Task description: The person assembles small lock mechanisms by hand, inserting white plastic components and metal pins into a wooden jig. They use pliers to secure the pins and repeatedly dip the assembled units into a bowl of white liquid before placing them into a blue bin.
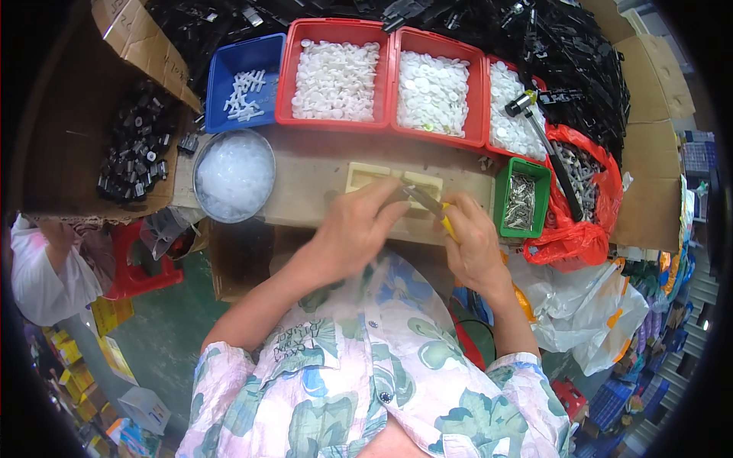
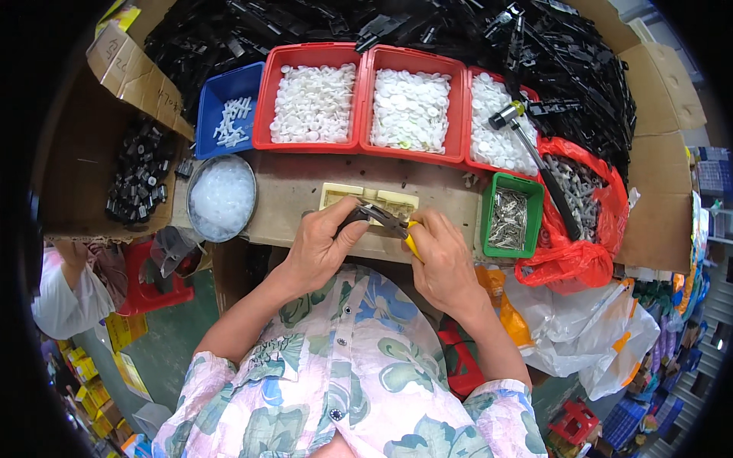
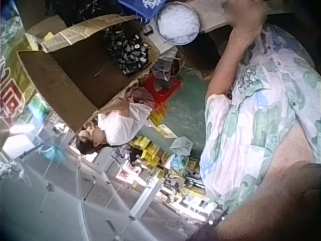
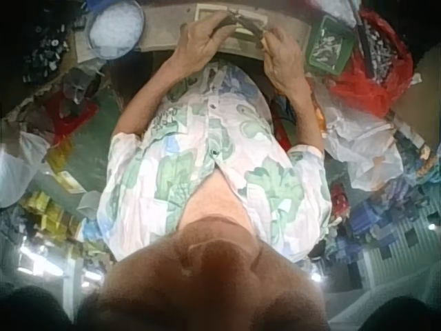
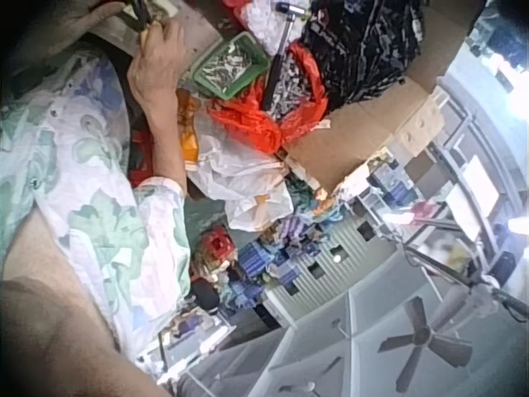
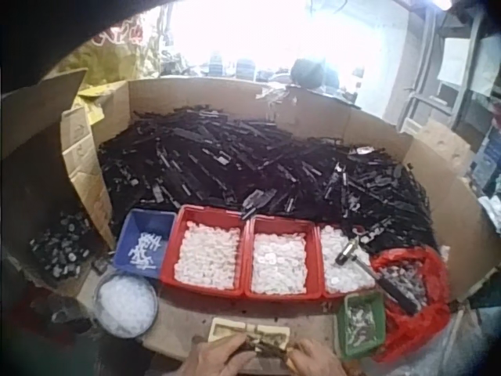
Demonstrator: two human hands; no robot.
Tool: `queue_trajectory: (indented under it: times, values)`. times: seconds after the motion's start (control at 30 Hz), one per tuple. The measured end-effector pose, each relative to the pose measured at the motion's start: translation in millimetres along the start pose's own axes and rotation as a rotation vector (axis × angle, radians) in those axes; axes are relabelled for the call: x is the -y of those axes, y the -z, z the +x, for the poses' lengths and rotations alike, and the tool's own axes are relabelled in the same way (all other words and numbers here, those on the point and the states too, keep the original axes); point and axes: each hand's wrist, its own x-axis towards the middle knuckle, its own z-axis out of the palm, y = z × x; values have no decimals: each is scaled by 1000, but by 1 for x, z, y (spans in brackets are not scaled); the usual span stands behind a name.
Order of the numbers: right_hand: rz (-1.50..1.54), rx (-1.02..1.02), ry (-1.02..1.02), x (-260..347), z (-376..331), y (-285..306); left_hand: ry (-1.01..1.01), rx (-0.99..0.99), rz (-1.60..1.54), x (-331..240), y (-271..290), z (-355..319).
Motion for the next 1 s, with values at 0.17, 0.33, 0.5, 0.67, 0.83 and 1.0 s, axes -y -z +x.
queue_trajectory:
  times: [0.17, 0.33, 0.5, 0.67, 0.83, 1.0]
  values:
    - [-23, 6, 28, -1, -4, -10, 206, 185, -262, -10, 15, -2]
    - [18, 17, 88, 3, -11, -6, 612, 538, -946, -6, 28, -5]
    - [43, 54, 153, 12, -16, 0, 620, 770, -1416, 9, 28, -19]
    - [19, 151, 139, 13, -11, -4, 694, 668, -1153, 3, 44, -31]
    - [-164, -11, -2, -16, -6, -3, 599, 522, -20, 27, 99, -84]
    - [-419, -10, -194, -40, -4, -2, 378, 150, 649, 71, 154, -162]
